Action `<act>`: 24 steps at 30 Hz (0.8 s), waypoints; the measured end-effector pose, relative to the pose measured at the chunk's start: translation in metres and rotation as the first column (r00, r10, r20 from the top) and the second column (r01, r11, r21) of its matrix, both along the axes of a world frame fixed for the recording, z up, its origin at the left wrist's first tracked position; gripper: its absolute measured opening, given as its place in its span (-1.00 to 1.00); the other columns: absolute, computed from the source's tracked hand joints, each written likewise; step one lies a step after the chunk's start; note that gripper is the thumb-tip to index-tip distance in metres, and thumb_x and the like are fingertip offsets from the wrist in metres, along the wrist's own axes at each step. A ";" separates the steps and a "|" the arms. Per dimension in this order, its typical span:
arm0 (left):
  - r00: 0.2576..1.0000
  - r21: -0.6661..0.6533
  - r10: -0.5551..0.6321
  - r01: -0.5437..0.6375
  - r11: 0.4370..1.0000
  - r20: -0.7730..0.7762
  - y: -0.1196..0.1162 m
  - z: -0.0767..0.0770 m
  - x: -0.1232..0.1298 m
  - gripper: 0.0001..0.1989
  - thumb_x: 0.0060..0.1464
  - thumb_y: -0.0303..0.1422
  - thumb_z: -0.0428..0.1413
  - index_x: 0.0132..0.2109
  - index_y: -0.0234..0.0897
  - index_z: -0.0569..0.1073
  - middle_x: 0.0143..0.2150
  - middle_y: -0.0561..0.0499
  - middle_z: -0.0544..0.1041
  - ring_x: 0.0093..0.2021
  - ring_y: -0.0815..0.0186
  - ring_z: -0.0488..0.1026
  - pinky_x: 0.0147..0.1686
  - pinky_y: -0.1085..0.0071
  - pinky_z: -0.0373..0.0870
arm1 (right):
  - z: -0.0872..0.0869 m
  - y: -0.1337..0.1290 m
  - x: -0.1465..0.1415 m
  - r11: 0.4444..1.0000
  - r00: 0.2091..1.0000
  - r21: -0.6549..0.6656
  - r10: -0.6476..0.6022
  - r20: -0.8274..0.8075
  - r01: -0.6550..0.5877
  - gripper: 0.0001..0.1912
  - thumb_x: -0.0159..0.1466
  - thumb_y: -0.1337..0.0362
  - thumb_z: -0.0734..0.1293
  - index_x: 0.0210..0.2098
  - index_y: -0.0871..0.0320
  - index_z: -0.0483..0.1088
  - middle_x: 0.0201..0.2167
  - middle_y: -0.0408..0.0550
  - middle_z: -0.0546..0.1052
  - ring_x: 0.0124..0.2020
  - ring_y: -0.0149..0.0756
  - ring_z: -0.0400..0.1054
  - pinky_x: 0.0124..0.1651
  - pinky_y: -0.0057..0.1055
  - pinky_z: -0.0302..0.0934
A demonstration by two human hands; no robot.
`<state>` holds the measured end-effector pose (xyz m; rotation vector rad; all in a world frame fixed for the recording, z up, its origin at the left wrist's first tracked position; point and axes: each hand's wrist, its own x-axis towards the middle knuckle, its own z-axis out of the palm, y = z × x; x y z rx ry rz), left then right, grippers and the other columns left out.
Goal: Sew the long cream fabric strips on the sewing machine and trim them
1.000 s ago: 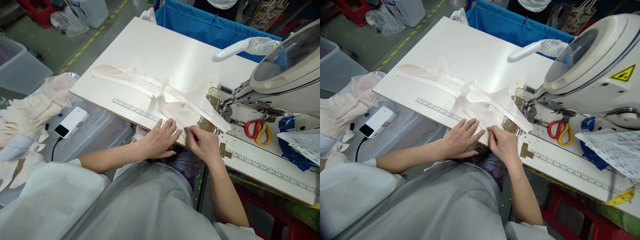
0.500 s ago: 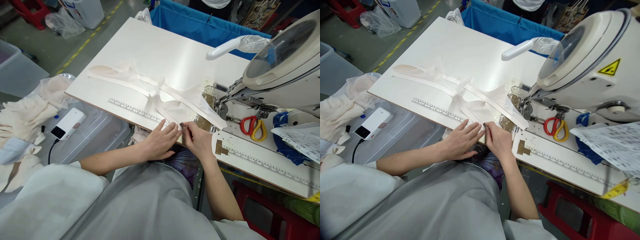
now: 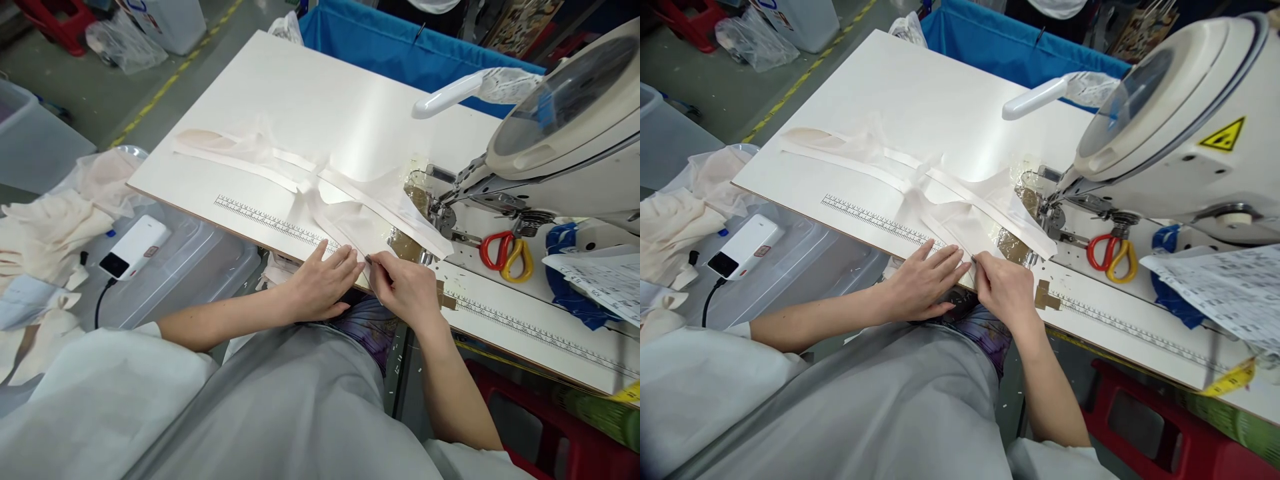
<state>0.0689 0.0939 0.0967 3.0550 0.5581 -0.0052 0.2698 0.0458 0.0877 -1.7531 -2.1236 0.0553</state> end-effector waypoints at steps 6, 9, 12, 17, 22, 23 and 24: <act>1.000 0.002 -0.006 0.006 1.000 -0.011 -0.004 -0.001 0.001 -0.26 0.22 -0.08 0.06 0.33 -0.55 0.14 0.34 -0.41 0.20 0.36 -0.12 0.08 0.25 -0.10 0.10 | 0.004 -0.019 0.004 0.981 0.946 0.013 -0.185 -0.267 0.195 -0.80 0.39 0.19 0.18 -0.20 0.12 0.39 -0.61 -0.24 0.43 -0.70 -0.40 0.21 -0.55 -0.46 0.02; 0.999 0.001 -0.008 0.008 1.000 -0.031 -0.004 -0.001 0.002 -0.26 0.22 -0.09 0.06 0.34 -0.56 0.13 0.33 -0.42 0.20 0.36 -0.13 0.08 0.25 -0.11 0.10 | 0.001 -0.023 -0.007 0.975 0.957 0.097 -0.170 -0.237 0.197 -0.83 0.40 0.23 0.18 -0.18 0.12 0.38 -0.53 -0.19 0.50 -0.64 -0.38 0.30 -0.52 -0.46 0.07; 0.999 0.011 -0.007 0.007 1.000 -0.034 -0.005 -0.002 0.003 -0.24 0.22 -0.08 0.06 0.34 -0.57 0.11 0.33 -0.43 0.20 0.36 -0.15 0.09 0.26 -0.11 0.09 | -0.004 -0.024 -0.015 0.979 0.974 0.132 -0.131 -0.185 0.157 -0.83 0.42 0.28 0.16 -0.16 0.15 0.38 -0.44 -0.13 0.55 -0.54 -0.34 0.39 -0.47 -0.47 0.10; 1.000 0.035 -0.004 0.005 0.999 -0.017 -0.006 -0.006 0.003 -0.23 0.21 -0.08 0.07 0.34 -0.58 0.11 0.34 -0.44 0.18 0.36 -0.16 0.08 0.27 -0.11 0.07 | -0.012 -0.015 -0.016 0.972 0.987 0.168 -0.159 -0.039 0.163 -0.80 0.43 0.30 0.15 -0.17 0.19 0.40 -0.47 -0.11 0.54 -0.56 -0.35 0.37 -0.51 -0.43 0.00; 1.000 0.025 0.000 0.000 1.000 -0.012 -0.006 -0.006 0.002 -0.24 0.20 -0.09 0.08 0.34 -0.57 0.12 0.34 -0.41 0.18 0.37 -0.15 0.06 0.27 -0.10 0.08 | -0.010 -0.004 -0.017 0.965 0.982 0.181 -0.177 -0.072 0.187 -0.79 0.43 0.31 0.14 -0.15 0.16 0.40 -0.37 -0.08 0.58 -0.46 -0.32 0.44 -0.45 -0.44 0.07; 1.000 0.023 0.000 0.000 1.000 -0.015 -0.006 -0.006 0.002 -0.24 0.20 -0.09 0.08 0.33 -0.58 0.12 0.35 -0.41 0.18 0.37 -0.14 0.06 0.27 -0.09 0.09 | -0.010 -0.003 -0.017 0.976 0.986 0.157 -0.137 -0.092 0.150 -0.79 0.43 0.31 0.14 -0.14 0.15 0.40 -0.34 -0.08 0.58 -0.44 -0.32 0.44 -0.43 -0.44 0.10; 1.000 0.022 -0.001 0.001 1.000 -0.016 -0.006 -0.006 0.002 -0.24 0.20 -0.10 0.08 0.33 -0.58 0.12 0.35 -0.41 0.17 0.37 -0.14 0.06 0.27 -0.09 0.09 | -0.010 -0.002 -0.017 0.985 0.989 0.133 -0.099 -0.105 0.113 -0.79 0.43 0.30 0.14 -0.13 0.15 0.40 -0.33 -0.08 0.59 -0.43 -0.31 0.45 -0.41 -0.44 0.11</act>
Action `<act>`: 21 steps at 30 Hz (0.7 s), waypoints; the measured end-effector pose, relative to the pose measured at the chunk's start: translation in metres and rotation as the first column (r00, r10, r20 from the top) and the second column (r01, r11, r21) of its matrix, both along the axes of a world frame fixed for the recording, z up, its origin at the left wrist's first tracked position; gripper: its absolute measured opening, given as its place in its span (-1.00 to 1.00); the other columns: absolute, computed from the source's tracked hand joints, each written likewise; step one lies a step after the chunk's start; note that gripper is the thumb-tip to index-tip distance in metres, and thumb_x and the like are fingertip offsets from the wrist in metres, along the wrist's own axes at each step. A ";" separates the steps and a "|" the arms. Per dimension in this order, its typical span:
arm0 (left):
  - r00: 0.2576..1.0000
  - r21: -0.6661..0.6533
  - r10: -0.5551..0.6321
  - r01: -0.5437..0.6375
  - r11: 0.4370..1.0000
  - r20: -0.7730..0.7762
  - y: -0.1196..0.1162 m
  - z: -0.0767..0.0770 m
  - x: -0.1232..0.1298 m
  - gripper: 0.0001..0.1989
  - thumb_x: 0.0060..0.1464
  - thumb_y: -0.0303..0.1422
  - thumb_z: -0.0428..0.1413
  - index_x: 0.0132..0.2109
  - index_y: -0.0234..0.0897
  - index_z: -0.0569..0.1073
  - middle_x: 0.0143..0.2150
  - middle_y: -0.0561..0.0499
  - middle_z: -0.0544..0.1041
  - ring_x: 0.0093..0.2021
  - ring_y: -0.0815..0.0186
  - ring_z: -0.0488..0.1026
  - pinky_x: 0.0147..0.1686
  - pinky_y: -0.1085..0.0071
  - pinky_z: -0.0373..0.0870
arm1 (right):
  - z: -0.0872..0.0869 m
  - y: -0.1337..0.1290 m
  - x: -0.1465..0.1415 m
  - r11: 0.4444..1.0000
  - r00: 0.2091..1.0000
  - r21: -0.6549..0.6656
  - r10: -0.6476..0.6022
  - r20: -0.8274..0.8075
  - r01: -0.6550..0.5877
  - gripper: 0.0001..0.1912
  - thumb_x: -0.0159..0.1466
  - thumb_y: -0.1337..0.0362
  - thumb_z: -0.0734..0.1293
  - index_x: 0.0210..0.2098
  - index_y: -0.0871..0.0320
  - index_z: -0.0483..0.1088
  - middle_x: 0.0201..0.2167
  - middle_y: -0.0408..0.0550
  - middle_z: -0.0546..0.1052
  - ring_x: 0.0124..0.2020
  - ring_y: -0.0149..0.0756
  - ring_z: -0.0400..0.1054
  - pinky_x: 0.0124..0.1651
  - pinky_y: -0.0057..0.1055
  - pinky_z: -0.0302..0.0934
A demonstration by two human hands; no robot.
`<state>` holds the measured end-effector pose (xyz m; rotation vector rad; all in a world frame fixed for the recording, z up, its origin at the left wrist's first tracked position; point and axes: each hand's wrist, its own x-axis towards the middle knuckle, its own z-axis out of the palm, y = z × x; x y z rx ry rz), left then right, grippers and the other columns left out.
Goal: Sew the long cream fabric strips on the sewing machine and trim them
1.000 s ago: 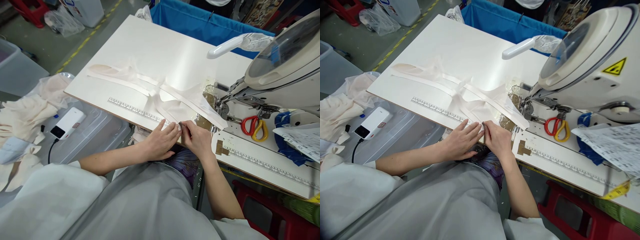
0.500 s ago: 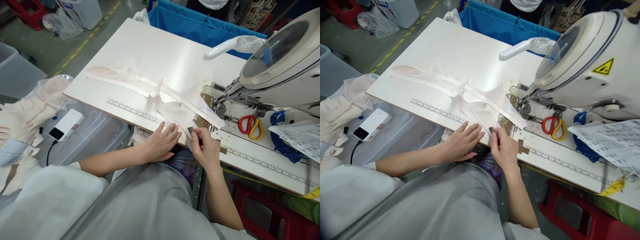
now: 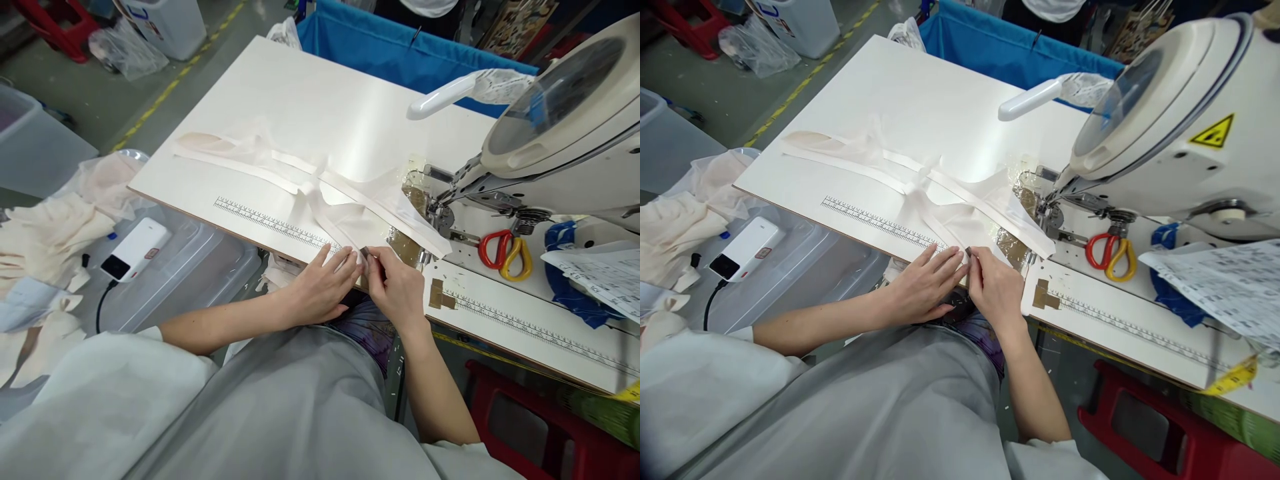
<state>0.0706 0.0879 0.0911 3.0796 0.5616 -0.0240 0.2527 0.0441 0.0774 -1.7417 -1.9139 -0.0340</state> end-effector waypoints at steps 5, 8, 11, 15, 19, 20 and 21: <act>1.000 0.013 0.001 -0.001 1.000 0.003 0.001 0.000 0.000 -0.23 0.20 -0.09 0.08 0.34 -0.59 0.11 0.35 -0.40 0.17 0.37 -0.13 0.06 0.26 -0.10 0.11 | -0.004 0.004 0.002 0.998 0.999 -0.034 0.053 -0.014 -0.053 -0.79 0.42 0.30 0.14 -0.15 0.16 0.40 -0.36 -0.10 0.57 -0.41 -0.31 0.45 -0.41 -0.44 0.10; 1.000 0.030 -0.008 0.008 1.000 0.009 0.001 -0.001 -0.001 -0.24 0.21 -0.08 0.07 0.33 -0.59 0.14 0.35 -0.40 0.18 0.37 -0.13 0.07 0.25 -0.10 0.12 | -0.004 0.007 0.001 0.998 0.999 -0.047 0.052 0.006 -0.052 -0.78 0.41 0.30 0.14 -0.16 0.15 0.41 -0.39 -0.10 0.56 -0.44 -0.31 0.43 -0.43 -0.44 0.07; 1.000 0.039 -0.009 0.009 0.999 0.010 0.000 -0.001 0.000 -0.26 0.21 -0.08 0.06 0.32 -0.58 0.16 0.36 -0.39 0.18 0.36 -0.13 0.08 0.25 -0.10 0.13 | 0.000 0.008 0.002 0.997 0.995 -0.058 0.059 0.083 -0.054 -0.76 0.39 0.31 0.13 -0.23 0.16 0.43 -0.50 -0.11 0.52 -0.51 -0.31 0.38 -0.48 -0.42 -0.01; 1.000 0.032 0.015 -0.015 0.999 0.011 -0.002 0.001 0.000 -0.25 0.21 -0.07 0.06 0.34 -0.57 0.13 0.34 -0.40 0.20 0.35 -0.13 0.09 0.23 -0.12 0.14 | 0.012 0.000 0.013 0.987 0.997 -0.152 0.057 0.058 -0.048 -0.77 0.36 0.26 0.15 -0.29 0.12 0.43 -0.61 -0.17 0.44 -0.62 -0.33 0.28 -0.51 -0.40 -0.09; 0.999 0.017 0.025 -0.026 1.000 0.030 0.001 0.001 0.000 -0.24 0.20 -0.04 0.08 0.33 -0.51 0.15 0.33 -0.42 0.20 0.34 -0.14 0.11 0.23 -0.11 0.12 | 0.023 -0.022 0.017 0.985 0.954 -0.081 -0.168 -0.248 0.153 -0.79 0.38 0.15 0.20 -0.15 0.11 0.39 -0.51 -0.18 0.50 -0.60 -0.35 0.29 -0.48 -0.44 0.10; 0.999 0.017 0.040 -0.040 0.999 0.031 0.003 0.001 0.001 -0.24 0.19 -0.03 0.08 0.33 -0.49 0.15 0.32 -0.43 0.20 0.34 -0.16 0.12 0.23 -0.13 0.12 | 0.023 -0.027 0.014 0.981 0.933 -0.044 -0.193 -0.305 0.188 -0.79 0.39 0.14 0.21 -0.12 0.11 0.37 -0.47 -0.16 0.52 -0.56 -0.33 0.33 -0.46 -0.44 0.14; 0.998 0.017 0.057 -0.057 0.998 0.031 0.005 0.001 0.001 -0.23 0.19 -0.02 0.08 0.34 -0.46 0.14 0.32 -0.44 0.20 0.33 -0.19 0.13 0.22 -0.15 0.11 | 0.022 -0.030 0.009 0.980 0.922 -0.016 -0.191 -0.338 0.197 -0.79 0.40 0.14 0.22 -0.09 0.10 0.37 -0.43 -0.15 0.53 -0.52 -0.33 0.36 -0.45 -0.44 0.16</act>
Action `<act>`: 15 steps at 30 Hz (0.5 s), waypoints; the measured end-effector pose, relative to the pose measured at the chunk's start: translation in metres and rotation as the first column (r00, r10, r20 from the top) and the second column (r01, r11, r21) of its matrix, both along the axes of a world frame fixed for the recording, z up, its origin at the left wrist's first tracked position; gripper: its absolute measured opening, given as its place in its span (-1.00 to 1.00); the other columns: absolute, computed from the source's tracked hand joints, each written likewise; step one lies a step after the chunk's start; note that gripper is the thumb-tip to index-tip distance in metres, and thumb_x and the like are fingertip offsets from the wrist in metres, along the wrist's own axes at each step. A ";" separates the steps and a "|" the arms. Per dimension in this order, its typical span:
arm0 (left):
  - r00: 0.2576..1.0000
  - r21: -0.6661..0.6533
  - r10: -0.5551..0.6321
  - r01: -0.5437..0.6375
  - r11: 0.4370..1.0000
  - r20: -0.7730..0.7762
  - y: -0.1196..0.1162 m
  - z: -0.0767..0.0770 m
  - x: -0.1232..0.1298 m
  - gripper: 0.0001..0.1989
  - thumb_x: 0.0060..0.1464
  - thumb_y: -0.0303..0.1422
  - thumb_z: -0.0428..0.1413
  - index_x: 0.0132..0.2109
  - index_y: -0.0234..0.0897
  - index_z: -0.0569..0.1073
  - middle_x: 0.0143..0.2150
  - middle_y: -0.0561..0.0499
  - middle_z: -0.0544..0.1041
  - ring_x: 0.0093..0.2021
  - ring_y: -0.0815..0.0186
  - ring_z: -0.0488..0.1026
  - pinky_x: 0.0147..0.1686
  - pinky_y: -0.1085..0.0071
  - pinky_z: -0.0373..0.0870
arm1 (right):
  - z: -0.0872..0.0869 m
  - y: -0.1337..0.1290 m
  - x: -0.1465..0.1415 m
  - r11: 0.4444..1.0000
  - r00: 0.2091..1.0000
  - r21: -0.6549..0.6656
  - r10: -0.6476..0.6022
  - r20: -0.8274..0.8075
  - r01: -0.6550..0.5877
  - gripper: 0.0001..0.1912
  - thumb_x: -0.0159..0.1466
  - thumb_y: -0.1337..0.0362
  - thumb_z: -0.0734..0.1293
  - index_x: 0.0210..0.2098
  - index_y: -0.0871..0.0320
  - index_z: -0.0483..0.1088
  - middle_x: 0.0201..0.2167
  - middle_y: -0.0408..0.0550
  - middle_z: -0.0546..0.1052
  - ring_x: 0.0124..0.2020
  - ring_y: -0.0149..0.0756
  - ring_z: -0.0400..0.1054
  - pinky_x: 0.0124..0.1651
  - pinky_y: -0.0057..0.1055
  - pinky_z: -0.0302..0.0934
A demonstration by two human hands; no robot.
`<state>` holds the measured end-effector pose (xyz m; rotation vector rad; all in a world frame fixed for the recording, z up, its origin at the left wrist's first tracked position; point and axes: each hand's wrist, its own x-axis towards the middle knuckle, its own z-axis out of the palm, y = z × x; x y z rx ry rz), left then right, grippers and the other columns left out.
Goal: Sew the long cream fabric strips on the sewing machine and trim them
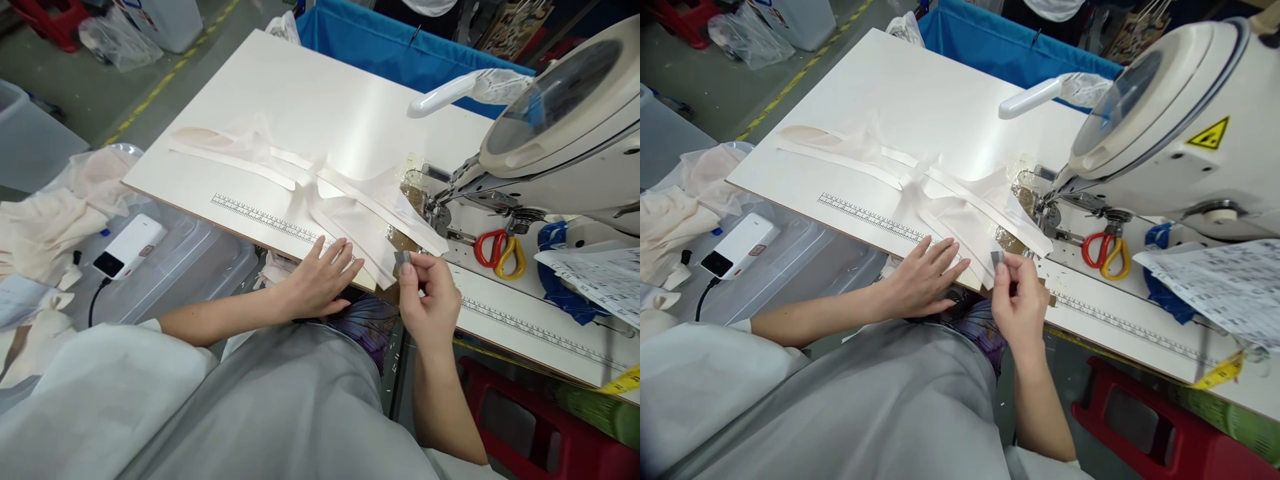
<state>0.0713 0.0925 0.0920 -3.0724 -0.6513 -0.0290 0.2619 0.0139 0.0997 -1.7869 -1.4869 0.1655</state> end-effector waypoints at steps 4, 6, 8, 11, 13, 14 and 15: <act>1.000 -0.014 0.024 -0.024 1.000 -0.009 0.005 -0.001 0.000 -0.23 0.20 -0.02 0.08 0.36 -0.44 0.11 0.32 -0.48 0.18 0.33 -0.25 0.11 0.20 -0.21 0.10 | -0.012 0.005 -0.015 0.995 0.993 -0.011 0.095 0.073 -0.095 -0.81 0.43 0.20 0.17 -0.12 0.11 0.37 -0.38 -0.11 0.55 -0.50 -0.34 0.39 -0.45 -0.44 0.15; 1.000 -0.039 0.022 -0.022 0.999 -0.011 0.005 -0.001 0.000 -0.24 0.21 -0.04 0.07 0.37 -0.44 0.10 0.34 -0.45 0.15 0.35 -0.25 0.07 0.20 -0.24 0.08 | -0.019 0.016 -0.014 0.992 0.976 -0.048 0.127 0.177 -0.121 -0.78 0.43 0.22 0.14 -0.15 0.12 0.39 -0.39 -0.09 0.56 -0.48 -0.31 0.41 -0.45 -0.43 0.13; 1.000 -0.069 0.017 -0.018 0.997 -0.011 0.004 -0.002 0.001 -0.26 0.23 -0.06 0.04 0.37 -0.47 0.09 0.37 -0.42 0.13 0.38 -0.21 0.03 0.23 -0.25 0.05 | -0.025 0.027 -0.008 0.986 0.950 -0.087 0.158 0.269 -0.140 -0.75 0.43 0.22 0.12 -0.16 0.13 0.40 -0.41 -0.08 0.57 -0.46 -0.28 0.43 -0.44 -0.42 0.10; 1.000 -0.092 -0.008 0.006 0.996 -0.016 0.003 -0.003 0.002 -0.27 0.26 -0.08 0.00 0.35 -0.55 0.10 0.38 -0.40 0.14 0.39 -0.11 0.02 0.31 -0.19 -0.04 | -0.028 0.039 0.000 0.977 0.919 -0.117 0.209 0.336 -0.179 -0.73 0.44 0.23 0.11 -0.14 0.15 0.42 -0.39 -0.07 0.58 -0.44 -0.28 0.44 -0.43 -0.42 0.08; 1.000 -0.089 -0.019 0.018 0.996 -0.020 0.002 -0.003 0.003 -0.27 0.26 -0.09 0.00 0.35 -0.57 0.10 0.37 -0.39 0.15 0.40 -0.08 0.03 0.34 -0.15 -0.07 | -0.027 0.042 0.003 0.971 0.907 -0.128 0.236 0.348 -0.203 -0.72 0.44 0.23 0.10 -0.14 0.15 0.42 -0.37 -0.07 0.59 -0.43 -0.27 0.45 -0.43 -0.42 0.07; 1.000 -0.084 -0.021 0.019 0.996 -0.021 0.002 -0.003 0.003 -0.27 0.25 -0.10 0.01 0.35 -0.56 0.11 0.37 -0.38 0.15 0.40 -0.08 0.03 0.34 -0.13 -0.08 | -0.027 0.043 0.004 0.968 0.904 -0.137 0.246 0.350 -0.210 -0.71 0.44 0.23 0.10 -0.13 0.15 0.43 -0.37 -0.07 0.59 -0.43 -0.27 0.45 -0.43 -0.42 0.06; 1.000 -0.079 -0.021 0.019 0.997 -0.020 0.002 -0.003 0.003 -0.28 0.25 -0.10 0.01 0.35 -0.56 0.11 0.37 -0.37 0.16 0.40 -0.08 0.03 0.34 -0.13 -0.07 | -0.027 0.044 0.004 0.965 0.901 -0.147 0.254 0.351 -0.215 -0.71 0.44 0.23 0.10 -0.13 0.15 0.43 -0.37 -0.07 0.59 -0.43 -0.27 0.45 -0.44 -0.42 0.05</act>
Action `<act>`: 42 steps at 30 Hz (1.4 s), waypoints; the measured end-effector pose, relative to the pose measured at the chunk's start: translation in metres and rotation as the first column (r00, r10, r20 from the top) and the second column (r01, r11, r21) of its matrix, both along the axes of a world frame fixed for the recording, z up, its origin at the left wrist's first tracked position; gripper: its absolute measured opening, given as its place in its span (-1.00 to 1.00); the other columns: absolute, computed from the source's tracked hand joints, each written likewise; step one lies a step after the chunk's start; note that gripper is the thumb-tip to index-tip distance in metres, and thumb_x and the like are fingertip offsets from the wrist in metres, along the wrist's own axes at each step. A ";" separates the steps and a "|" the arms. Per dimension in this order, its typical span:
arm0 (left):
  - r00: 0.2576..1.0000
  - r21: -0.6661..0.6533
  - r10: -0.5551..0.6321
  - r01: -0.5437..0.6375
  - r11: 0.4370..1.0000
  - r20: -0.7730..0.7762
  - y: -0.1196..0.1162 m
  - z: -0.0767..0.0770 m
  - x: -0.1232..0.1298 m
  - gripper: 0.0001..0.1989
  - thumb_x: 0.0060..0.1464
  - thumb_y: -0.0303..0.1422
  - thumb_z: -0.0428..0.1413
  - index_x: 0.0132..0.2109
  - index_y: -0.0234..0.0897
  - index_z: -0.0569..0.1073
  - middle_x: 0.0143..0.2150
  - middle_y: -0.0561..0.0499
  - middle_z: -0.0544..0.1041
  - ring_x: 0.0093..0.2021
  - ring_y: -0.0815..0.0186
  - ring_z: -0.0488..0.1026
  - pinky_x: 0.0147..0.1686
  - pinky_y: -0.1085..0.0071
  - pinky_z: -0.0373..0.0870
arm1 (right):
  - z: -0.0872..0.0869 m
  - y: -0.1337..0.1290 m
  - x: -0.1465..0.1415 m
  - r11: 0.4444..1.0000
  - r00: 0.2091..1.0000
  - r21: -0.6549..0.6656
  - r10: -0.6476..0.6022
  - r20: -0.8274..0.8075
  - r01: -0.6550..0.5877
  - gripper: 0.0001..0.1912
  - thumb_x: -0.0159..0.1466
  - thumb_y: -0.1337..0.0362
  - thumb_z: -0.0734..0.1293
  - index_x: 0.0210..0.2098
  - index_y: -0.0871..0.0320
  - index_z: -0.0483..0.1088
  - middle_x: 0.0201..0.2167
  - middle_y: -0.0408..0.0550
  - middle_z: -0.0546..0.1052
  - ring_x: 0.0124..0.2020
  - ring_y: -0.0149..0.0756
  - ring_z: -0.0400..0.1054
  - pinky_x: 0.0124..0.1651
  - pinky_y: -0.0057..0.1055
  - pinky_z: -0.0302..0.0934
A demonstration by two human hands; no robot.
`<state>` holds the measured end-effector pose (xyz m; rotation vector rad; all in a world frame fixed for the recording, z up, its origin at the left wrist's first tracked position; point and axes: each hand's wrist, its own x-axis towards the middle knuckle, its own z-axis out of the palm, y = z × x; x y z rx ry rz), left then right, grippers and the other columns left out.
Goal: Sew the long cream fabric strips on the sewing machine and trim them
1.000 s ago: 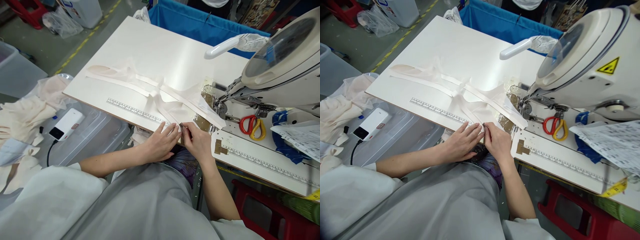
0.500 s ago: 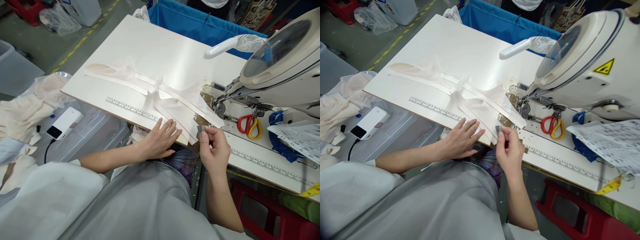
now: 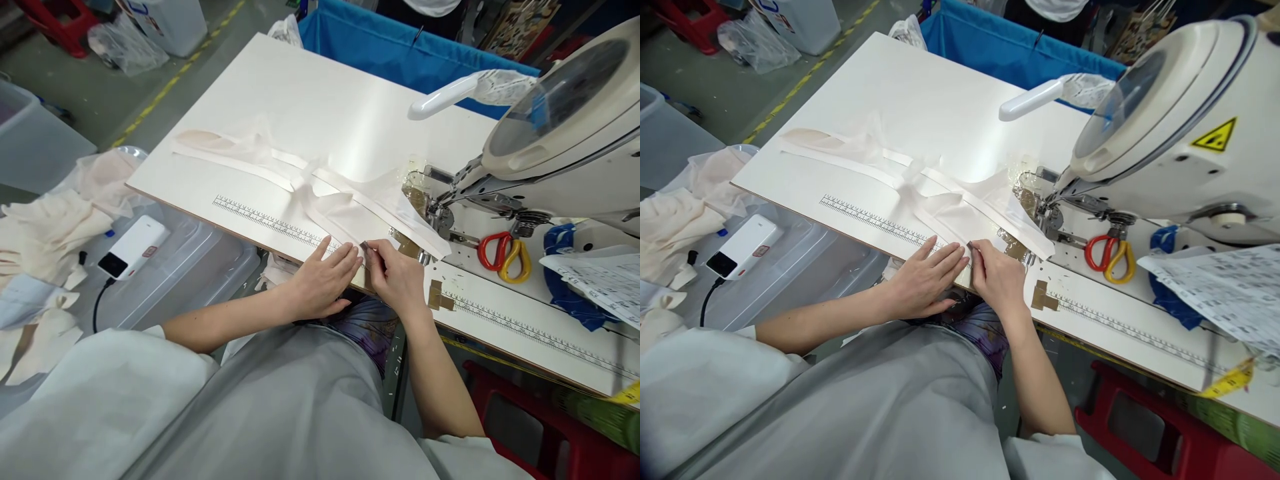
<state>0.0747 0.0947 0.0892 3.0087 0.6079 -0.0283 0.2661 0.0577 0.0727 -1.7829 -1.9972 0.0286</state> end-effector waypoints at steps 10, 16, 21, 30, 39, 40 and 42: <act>1.000 0.035 -0.008 0.008 0.999 -0.002 0.000 0.002 0.000 -0.25 0.24 -0.10 0.03 0.35 -0.59 0.10 0.38 -0.37 0.14 0.39 -0.09 0.03 0.31 -0.13 0.03 | 0.002 0.007 -0.002 0.999 0.999 -0.016 0.043 0.028 -0.043 -0.71 0.44 0.24 0.10 -0.15 0.15 0.44 -0.42 -0.08 0.58 -0.45 -0.29 0.42 -0.44 -0.43 0.03; 1.000 0.037 0.006 -0.005 0.999 -0.011 0.000 0.005 0.000 -0.29 0.25 -0.12 0.01 0.35 -0.56 0.11 0.38 -0.35 0.15 0.38 -0.08 0.04 0.27 -0.16 0.09 | 0.009 0.001 0.003 0.996 0.988 0.016 0.088 0.129 -0.091 -0.71 0.39 0.29 0.11 -0.27 0.14 0.45 -0.55 -0.10 0.51 -0.53 -0.31 0.36 -0.49 -0.40 -0.08; 1.000 0.018 -0.004 0.004 1.000 0.004 0.001 0.002 0.000 -0.29 0.25 -0.10 0.01 0.34 -0.54 0.13 0.37 -0.38 0.16 0.38 -0.09 0.04 0.27 -0.11 0.07 | 0.018 -0.021 0.015 0.999 1.000 -0.050 0.003 -0.025 -0.004 -0.76 0.38 0.23 0.15 -0.24 0.10 0.43 -0.58 -0.17 0.48 -0.63 -0.34 0.31 -0.51 -0.42 -0.02; 1.000 -0.004 0.023 -0.023 1.000 0.005 -0.006 0.001 0.004 -0.25 0.23 -0.08 0.03 0.37 -0.50 0.08 0.37 -0.37 0.15 0.38 -0.18 0.02 0.25 -0.19 0.06 | 0.001 -0.023 0.005 0.999 1.000 0.040 -0.024 -0.017 0.025 -0.75 0.43 0.24 0.11 -0.17 0.15 0.39 -0.40 -0.08 0.58 -0.50 -0.31 0.43 -0.48 -0.43 0.07; 0.999 0.039 0.017 -0.018 0.999 0.037 -0.008 0.001 0.007 -0.27 0.22 -0.08 0.04 0.36 -0.47 0.11 0.32 -0.38 0.21 0.34 -0.24 0.07 0.21 -0.22 0.10 | 0.002 -0.015 0.008 1.000 1.000 0.018 0.002 0.023 -0.002 -0.75 0.42 0.27 0.11 -0.18 0.14 0.40 -0.48 -0.11 0.54 -0.50 -0.30 0.41 -0.47 -0.43 0.02; 0.999 0.040 0.017 -0.018 0.999 0.038 -0.008 0.001 0.007 -0.26 0.22 -0.08 0.04 0.36 -0.47 0.11 0.32 -0.38 0.21 0.34 -0.24 0.08 0.21 -0.22 0.09 | 0.002 -0.014 0.007 1.000 1.000 0.016 0.007 0.025 -0.008 -0.76 0.41 0.27 0.11 -0.18 0.14 0.41 -0.48 -0.11 0.54 -0.50 -0.31 0.41 -0.47 -0.44 0.01; 0.999 0.040 0.018 -0.019 0.999 0.037 -0.008 0.001 0.007 -0.27 0.21 -0.08 0.05 0.36 -0.46 0.12 0.32 -0.37 0.21 0.34 -0.23 0.08 0.22 -0.21 0.09 | 0.002 -0.011 0.005 1.000 0.999 0.020 0.013 0.030 -0.014 -0.76 0.41 0.28 0.12 -0.19 0.14 0.41 -0.50 -0.12 0.53 -0.51 -0.31 0.40 -0.48 -0.43 -0.03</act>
